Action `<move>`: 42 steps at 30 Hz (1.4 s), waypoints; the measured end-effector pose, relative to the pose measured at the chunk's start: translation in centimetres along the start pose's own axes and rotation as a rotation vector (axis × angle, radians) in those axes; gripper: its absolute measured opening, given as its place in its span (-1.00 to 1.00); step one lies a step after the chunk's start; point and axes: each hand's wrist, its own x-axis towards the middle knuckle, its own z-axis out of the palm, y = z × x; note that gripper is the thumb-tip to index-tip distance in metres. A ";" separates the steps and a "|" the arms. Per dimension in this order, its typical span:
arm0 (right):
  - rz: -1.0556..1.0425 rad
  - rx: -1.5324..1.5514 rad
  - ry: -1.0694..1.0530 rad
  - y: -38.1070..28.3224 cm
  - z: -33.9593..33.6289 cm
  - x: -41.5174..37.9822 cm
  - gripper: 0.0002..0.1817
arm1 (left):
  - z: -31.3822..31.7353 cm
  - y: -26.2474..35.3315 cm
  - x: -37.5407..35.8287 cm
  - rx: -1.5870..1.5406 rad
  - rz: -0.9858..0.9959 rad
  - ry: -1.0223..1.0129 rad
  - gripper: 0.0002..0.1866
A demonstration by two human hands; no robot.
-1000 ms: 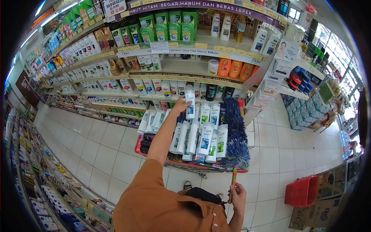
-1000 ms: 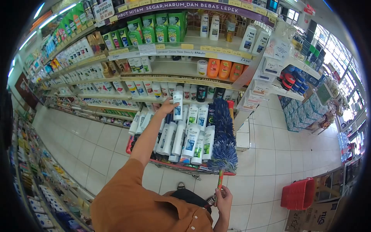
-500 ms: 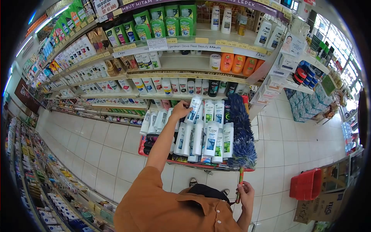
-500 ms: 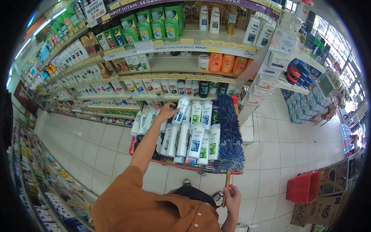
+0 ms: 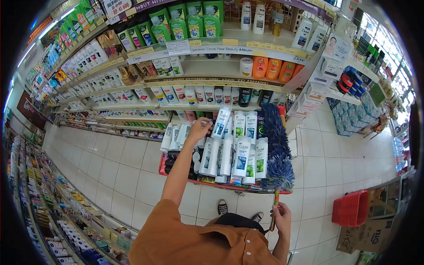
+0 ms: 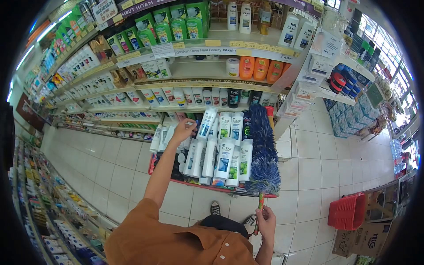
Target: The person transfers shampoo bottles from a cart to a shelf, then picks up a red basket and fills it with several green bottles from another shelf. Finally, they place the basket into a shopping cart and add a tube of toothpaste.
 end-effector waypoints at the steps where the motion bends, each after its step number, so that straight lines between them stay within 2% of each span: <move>1: 0.000 -0.003 -0.015 -0.1 0.0 0.0 -0.63 | -0.1 0.5 -0.5 0.010 0.014 0.036 -0.67; 6: -0.033 -0.018 -0.116 -0.5 -0.3 0.0 -0.64 | -0.4 1.3 -4.6 -0.026 0.151 0.254 -0.68; 12: -0.121 -0.060 -0.282 0.1 -2.4 0.6 -0.66 | 0.9 4.1 -17.2 -0.020 0.124 0.606 -0.70; 15: -0.172 -0.055 -0.368 1.5 -4.8 1.0 -0.64 | 3.4 3.5 -22.5 -0.064 0.121 0.711 -0.71; 16: -0.167 -0.041 -0.405 1.8 -6.1 1.1 -0.63 | 4.6 4.7 -24.4 -0.042 0.054 0.725 -0.71; 17: -0.160 -0.022 -0.432 2.3 -7.4 1.1 -0.62 | 5.6 5.6 -25.8 -0.030 0.075 0.735 -0.71; 21: -0.091 0.004 -0.437 6.8 -14.0 2.4 -0.60 | 11.3 9.5 -30.6 -0.032 0.147 0.688 -0.70; 23: 0.015 0.023 -0.426 9.3 -17.8 3.4 -0.57 | 14.9 11.4 -32.3 -0.042 0.214 0.574 -0.72; 26: 0.127 0.020 -0.309 14.2 -24.0 6.0 -0.53 | 20.5 14.7 -34.2 0.070 0.164 0.309 -0.70; 27: 0.166 0.003 -0.276 16.0 -26.0 6.5 -0.51 | 22.3 16.1 -34.8 0.125 0.111 0.204 -0.67; 30: 0.323 0.082 -0.102 21.2 -31.8 7.8 -0.51 | 25.3 15.7 -34.7 0.642 0.058 -0.047 -0.55; 31: 0.358 0.117 -0.043 23.1 -33.4 8.1 -0.51 | 25.9 15.8 -34.5 0.678 -0.016 -0.070 -0.51; 35: 0.476 0.289 0.199 30.3 -39.6 7.7 -0.50 | 28.5 18.5 -32.1 0.800 -0.254 -0.082 -0.39; 37: 0.544 0.357 0.318 34.0 -42.5 6.8 -0.51 | 27.6 16.5 -28.6 1.134 -0.394 -0.002 -0.37; 39: 0.641 0.378 0.400 37.7 -45.0 5.7 -0.54 | 35.0 24.9 -28.0 1.015 -0.435 0.198 -0.35; 40: 0.700 0.379 0.426 39.5 -46.0 5.0 -0.54 | 37.5 26.3 -26.3 1.032 -0.349 0.225 -0.34; 41: 0.762 0.384 0.455 40.9 -47.2 4.5 -0.55 | 38.9 24.9 -22.7 1.118 -0.167 0.226 -0.37; 42: 0.813 0.360 0.468 42.1 -48.8 4.5 -0.54 | 41.0 23.1 -19.5 1.093 -0.103 0.171 -0.39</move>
